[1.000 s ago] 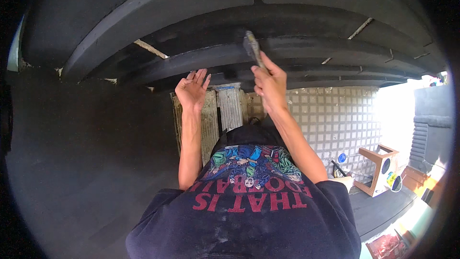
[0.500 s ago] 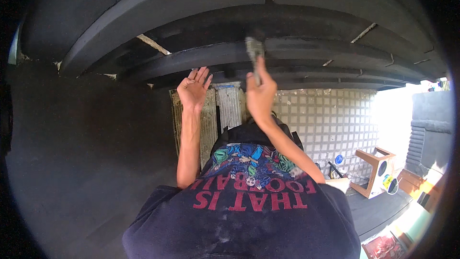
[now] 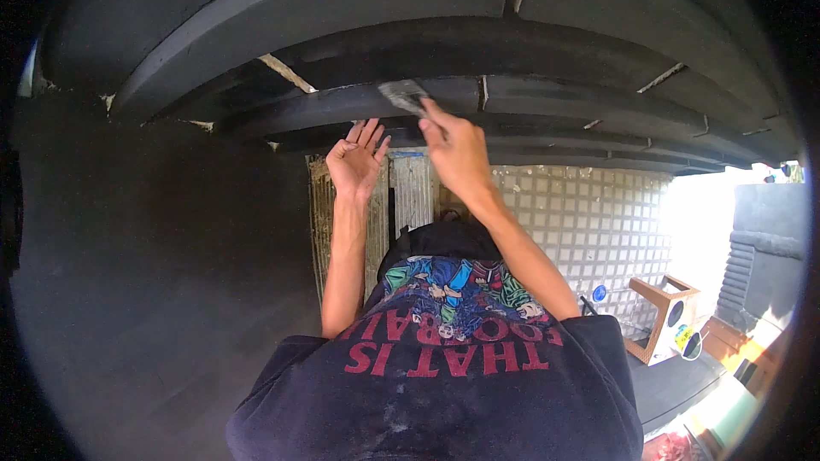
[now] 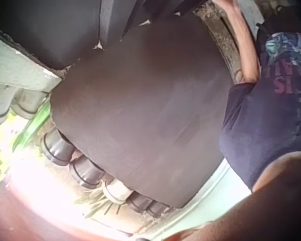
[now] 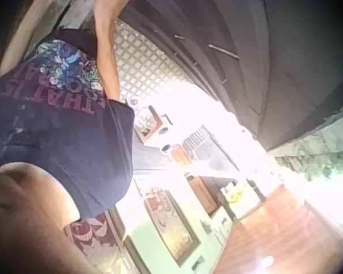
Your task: Painting the underside of a wooden structure or ceiling using a brush and black paint.
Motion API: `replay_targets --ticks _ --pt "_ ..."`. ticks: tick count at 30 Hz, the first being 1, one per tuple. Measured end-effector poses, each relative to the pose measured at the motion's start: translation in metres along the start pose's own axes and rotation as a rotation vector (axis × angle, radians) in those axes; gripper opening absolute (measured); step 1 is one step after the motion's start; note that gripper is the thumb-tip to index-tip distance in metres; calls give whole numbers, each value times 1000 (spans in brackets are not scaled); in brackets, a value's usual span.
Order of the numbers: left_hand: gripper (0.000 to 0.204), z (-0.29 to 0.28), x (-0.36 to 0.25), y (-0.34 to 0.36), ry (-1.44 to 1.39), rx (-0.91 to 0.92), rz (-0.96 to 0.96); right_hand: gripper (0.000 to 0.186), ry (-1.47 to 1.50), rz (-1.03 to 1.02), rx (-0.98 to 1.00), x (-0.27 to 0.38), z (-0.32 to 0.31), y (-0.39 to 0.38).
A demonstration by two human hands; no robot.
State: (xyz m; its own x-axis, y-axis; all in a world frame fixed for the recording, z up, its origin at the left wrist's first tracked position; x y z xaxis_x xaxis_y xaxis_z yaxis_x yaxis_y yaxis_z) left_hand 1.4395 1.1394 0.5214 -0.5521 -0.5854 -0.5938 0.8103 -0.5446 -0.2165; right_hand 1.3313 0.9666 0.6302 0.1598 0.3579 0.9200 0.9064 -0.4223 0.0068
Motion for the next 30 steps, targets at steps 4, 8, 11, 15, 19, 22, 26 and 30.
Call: replay_targets --ticks 4,8,11,15,19,22,26,30 --pt "75 6 -2 -3 55 -22 11 38 -40 186 -64 -14 -49 -30" --pt "78 7 -4 1 113 24 -38 36 -143 144 -123 -10 -79 -42" --pt "78 9 -5 2 126 46 -59 35 -245 37 -91 -11 -70 -43" --pt "76 9 -7 1 147 15 -49 35 -329 -51 -46 2 -81 -51" --pt "75 9 -6 2 143 16 -34 35 -298 28 -36 21 -86 -45" --pt "75 10 -7 3 127 12 -41 35 -334 35 -8 13 -76 -48" --pt "72 8 -11 4 115 1 -51 36 -278 197 119 12 -88 -63" --pt "69 11 -12 4 131 -6 -48 35 -213 111 32 19 -82 -62"
Point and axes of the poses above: each hand's wrist, its own y-axis towards the middle knuckle, its own z-axis out of the palm, x = y × z, the point moved 4 cm from there along y, towards the middle knuckle, and after that the axes turned 9 degrees about x, right-handed, at the moved point
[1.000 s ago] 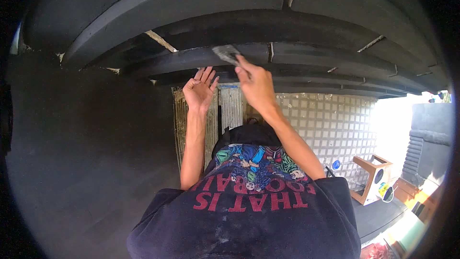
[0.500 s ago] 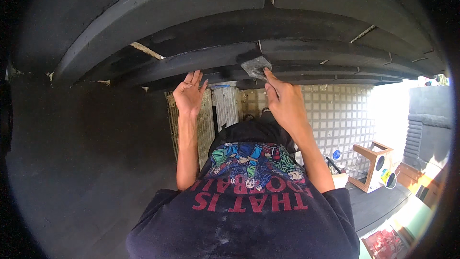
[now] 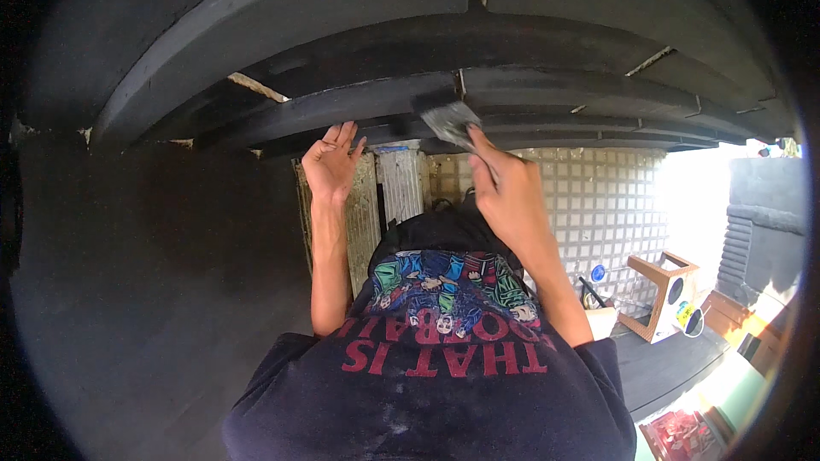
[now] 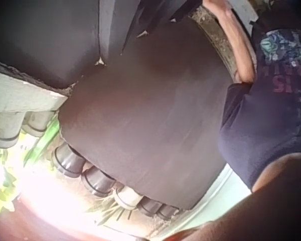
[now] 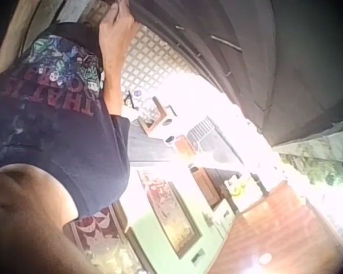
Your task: Painting the underside of a wooden structure or ceiling using a brush and black paint.
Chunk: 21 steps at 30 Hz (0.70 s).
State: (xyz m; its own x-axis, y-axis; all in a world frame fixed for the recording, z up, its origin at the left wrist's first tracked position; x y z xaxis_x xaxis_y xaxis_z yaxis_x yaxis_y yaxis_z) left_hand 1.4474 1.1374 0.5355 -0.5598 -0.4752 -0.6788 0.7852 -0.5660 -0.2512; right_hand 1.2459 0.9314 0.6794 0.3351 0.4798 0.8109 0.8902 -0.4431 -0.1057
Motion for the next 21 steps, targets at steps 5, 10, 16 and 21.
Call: replay_targets --ticks 5,10,16,21 --pt "70 5 -2 -1 -4 0 -10 35 -86 -266 -22 4 19 39" --pt "73 1 -2 -2 -6 1 -20 36 222 58 -149 -61 -28 51" --pt "75 5 -2 -2 29 23 -26 40 72 68 -521 -122 -74 20" --pt "77 2 -4 -2 30 34 -41 41 -81 324 -520 -89 -69 4"
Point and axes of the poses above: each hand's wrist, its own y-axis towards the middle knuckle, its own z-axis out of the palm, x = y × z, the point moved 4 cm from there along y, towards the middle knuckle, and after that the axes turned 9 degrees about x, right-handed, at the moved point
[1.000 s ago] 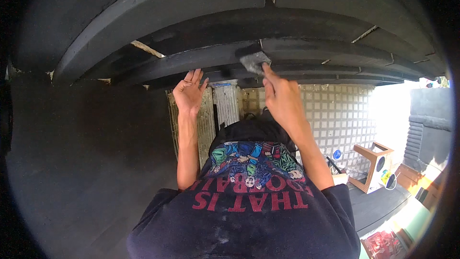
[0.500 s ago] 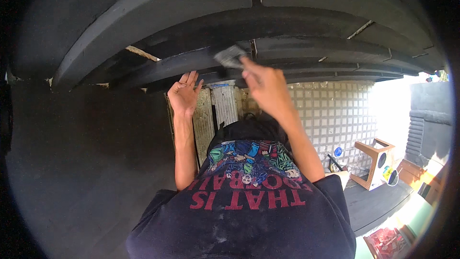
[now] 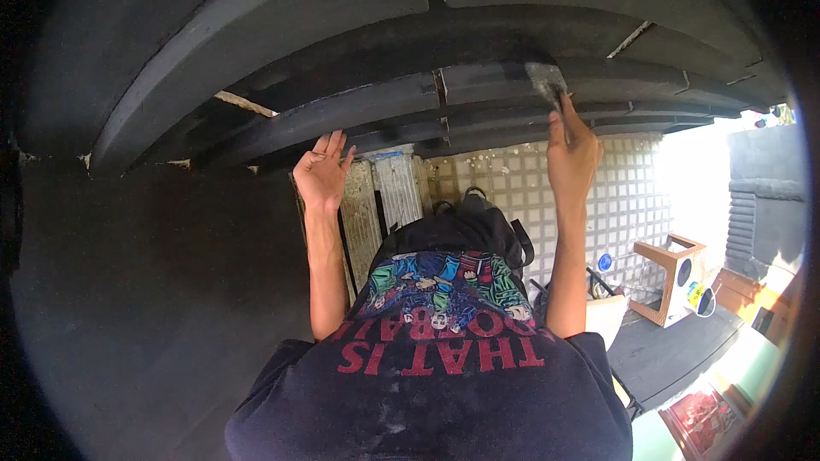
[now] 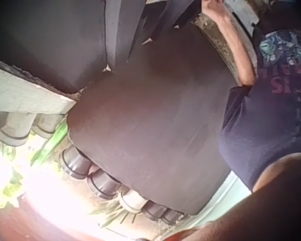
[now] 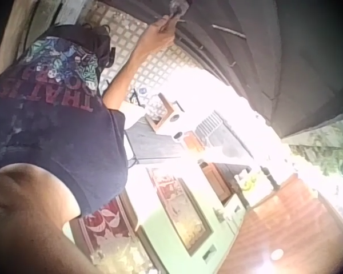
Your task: Painting the underside of a wooden structure or ceiling using a brush and black paint.
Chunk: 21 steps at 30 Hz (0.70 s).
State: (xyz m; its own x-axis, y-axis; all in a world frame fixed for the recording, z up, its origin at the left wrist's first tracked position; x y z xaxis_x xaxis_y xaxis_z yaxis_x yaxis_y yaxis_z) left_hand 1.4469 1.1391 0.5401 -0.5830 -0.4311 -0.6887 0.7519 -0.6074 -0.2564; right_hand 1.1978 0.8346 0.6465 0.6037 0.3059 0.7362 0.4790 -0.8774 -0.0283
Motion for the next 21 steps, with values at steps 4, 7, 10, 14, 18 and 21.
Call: replay_targets --ticks 4,7,10,14,18,21 --pt "77 1 2 2 12 -2 7 39 -102 -305 -74 19 28 -18" --pt "77 5 2 0 28 -18 14 39 -127 -356 2 49 50 -29" --pt "77 6 3 0 28 -14 34 39 -132 -360 122 67 65 -36" --pt "77 7 4 0 21 -24 38 39 -32 -444 291 87 72 -46" --pt "75 1 5 -1 -22 -35 45 36 53 -387 363 81 65 -27" --pt "73 1 5 0 -25 -42 49 33 75 -318 221 44 39 0"
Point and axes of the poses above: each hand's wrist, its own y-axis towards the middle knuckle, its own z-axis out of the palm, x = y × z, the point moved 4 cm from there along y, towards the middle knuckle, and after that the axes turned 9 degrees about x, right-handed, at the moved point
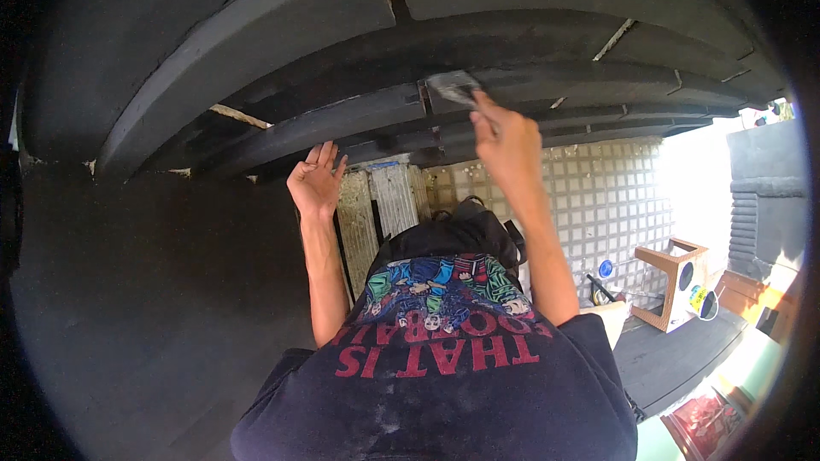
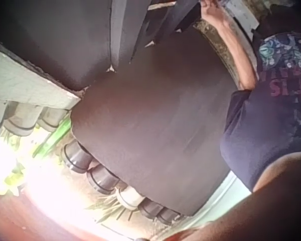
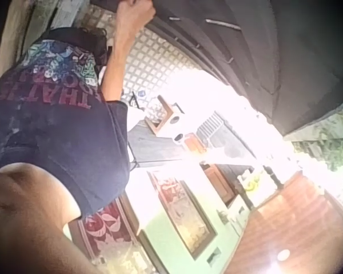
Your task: Painting the underside of a wooden structure or ceiling using a brush and black paint.
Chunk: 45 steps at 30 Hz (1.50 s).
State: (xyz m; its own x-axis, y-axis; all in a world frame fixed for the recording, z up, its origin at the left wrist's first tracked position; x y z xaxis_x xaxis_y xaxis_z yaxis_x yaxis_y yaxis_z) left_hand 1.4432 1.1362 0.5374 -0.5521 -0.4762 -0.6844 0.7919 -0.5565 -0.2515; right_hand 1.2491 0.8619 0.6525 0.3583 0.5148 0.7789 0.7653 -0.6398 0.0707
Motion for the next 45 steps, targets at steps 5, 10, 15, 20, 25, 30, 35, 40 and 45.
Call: replay_targets --ticks 5,10,15,20,25,30,35,40,45 --pt "75 -8 1 3 -3 39 -22 32 -30 55 -126 -42 -44 0" --pt "75 -11 3 5 -16 53 -29 36 -230 262 -203 -53 -63 -8" --pt "75 -11 2 6 6 38 -28 41 16 114 -540 -101 -61 -22" --pt "75 -11 1 4 41 47 -33 42 542 155 -402 -59 28 -13" --pt "78 0 0 2 65 41 -14 43 682 127 -209 -7 65 -19" --pt "79 5 0 0 85 2 6 44 616 111 -25 4 81 -23" --pt "79 -4 2 3 64 10 -1 43 583 86 286 32 83 -15" --pt "79 -11 5 2 26 19 4 41 783 212 151 -23 59 0" --pt "79 -10 6 3 19 32 6 49 927 331 56 -49 16 -4"
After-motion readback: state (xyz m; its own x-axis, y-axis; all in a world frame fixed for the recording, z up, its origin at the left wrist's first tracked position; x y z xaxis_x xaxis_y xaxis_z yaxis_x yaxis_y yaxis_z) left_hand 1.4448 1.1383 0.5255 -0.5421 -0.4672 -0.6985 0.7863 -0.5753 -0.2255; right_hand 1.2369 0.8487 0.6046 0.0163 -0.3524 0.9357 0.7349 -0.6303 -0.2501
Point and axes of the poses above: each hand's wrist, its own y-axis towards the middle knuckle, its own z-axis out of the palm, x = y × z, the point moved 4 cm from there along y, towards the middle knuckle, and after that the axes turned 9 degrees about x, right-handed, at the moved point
